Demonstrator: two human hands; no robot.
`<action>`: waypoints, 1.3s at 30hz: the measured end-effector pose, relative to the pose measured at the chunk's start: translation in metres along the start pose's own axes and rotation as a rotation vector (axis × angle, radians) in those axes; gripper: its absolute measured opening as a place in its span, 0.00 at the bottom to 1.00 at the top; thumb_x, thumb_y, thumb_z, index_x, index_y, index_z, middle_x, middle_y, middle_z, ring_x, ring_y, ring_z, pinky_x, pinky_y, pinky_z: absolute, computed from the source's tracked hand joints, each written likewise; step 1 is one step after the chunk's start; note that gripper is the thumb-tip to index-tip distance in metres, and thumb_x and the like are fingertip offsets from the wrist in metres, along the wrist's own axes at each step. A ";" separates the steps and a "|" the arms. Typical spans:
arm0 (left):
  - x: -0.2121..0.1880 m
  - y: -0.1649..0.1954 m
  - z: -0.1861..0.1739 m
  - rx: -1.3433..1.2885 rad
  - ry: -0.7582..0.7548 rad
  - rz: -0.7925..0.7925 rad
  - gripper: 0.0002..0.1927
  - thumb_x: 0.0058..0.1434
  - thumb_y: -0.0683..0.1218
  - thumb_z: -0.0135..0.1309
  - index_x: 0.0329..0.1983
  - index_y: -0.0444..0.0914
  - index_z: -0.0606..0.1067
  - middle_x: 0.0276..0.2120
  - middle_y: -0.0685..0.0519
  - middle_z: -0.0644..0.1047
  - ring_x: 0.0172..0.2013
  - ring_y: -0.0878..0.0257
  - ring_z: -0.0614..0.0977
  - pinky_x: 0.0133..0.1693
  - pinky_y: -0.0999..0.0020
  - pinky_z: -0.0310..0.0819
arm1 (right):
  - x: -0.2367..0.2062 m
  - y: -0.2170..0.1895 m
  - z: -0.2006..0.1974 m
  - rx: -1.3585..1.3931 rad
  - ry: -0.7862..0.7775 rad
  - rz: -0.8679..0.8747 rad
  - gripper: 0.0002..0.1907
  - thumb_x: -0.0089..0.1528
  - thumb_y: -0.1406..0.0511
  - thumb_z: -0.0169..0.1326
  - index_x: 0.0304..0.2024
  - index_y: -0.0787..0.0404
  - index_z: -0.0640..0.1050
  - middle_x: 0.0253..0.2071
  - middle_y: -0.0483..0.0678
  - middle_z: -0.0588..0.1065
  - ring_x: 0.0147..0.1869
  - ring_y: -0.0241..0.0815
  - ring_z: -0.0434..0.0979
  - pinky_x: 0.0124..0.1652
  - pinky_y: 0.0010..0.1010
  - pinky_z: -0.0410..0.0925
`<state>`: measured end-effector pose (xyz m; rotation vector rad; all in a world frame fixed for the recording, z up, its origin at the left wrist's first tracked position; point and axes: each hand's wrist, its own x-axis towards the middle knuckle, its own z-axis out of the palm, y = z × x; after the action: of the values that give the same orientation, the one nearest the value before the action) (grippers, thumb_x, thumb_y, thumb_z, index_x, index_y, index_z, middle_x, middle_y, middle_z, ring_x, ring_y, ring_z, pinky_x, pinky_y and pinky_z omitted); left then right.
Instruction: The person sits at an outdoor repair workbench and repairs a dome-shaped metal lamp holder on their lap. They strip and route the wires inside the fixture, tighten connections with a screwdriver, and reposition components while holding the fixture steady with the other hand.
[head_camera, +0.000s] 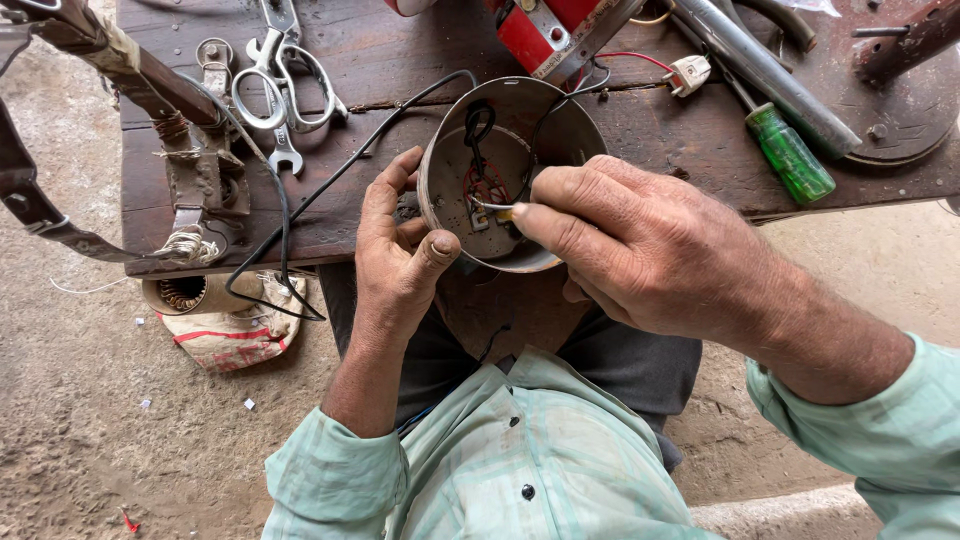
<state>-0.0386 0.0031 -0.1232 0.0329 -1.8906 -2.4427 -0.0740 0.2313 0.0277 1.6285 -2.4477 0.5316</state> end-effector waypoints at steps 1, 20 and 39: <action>0.000 0.000 0.000 0.000 0.001 0.000 0.65 0.45 0.78 0.65 0.74 0.35 0.59 0.63 0.44 0.65 0.55 0.53 0.82 0.53 0.61 0.85 | 0.000 0.000 0.001 -0.007 0.007 -0.001 0.34 0.47 0.66 0.65 0.55 0.71 0.76 0.52 0.58 0.72 0.50 0.57 0.78 0.47 0.42 0.75; 0.000 0.000 0.000 -0.021 -0.013 -0.002 0.66 0.45 0.78 0.65 0.75 0.33 0.57 0.64 0.43 0.66 0.57 0.53 0.82 0.54 0.62 0.84 | 0.005 -0.002 -0.001 -0.093 -0.042 -0.028 0.26 0.50 0.68 0.60 0.51 0.72 0.77 0.50 0.57 0.72 0.49 0.54 0.76 0.48 0.39 0.74; 0.002 0.002 0.001 0.011 0.000 -0.014 0.67 0.44 0.79 0.64 0.74 0.33 0.57 0.62 0.44 0.66 0.56 0.52 0.83 0.52 0.61 0.86 | 0.011 -0.002 -0.003 -0.149 -0.061 -0.053 0.24 0.51 0.68 0.59 0.50 0.71 0.78 0.48 0.53 0.73 0.47 0.49 0.76 0.45 0.38 0.74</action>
<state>-0.0403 0.0040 -0.1213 0.0476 -1.9108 -2.4410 -0.0764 0.2218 0.0346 1.6670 -2.4144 0.2887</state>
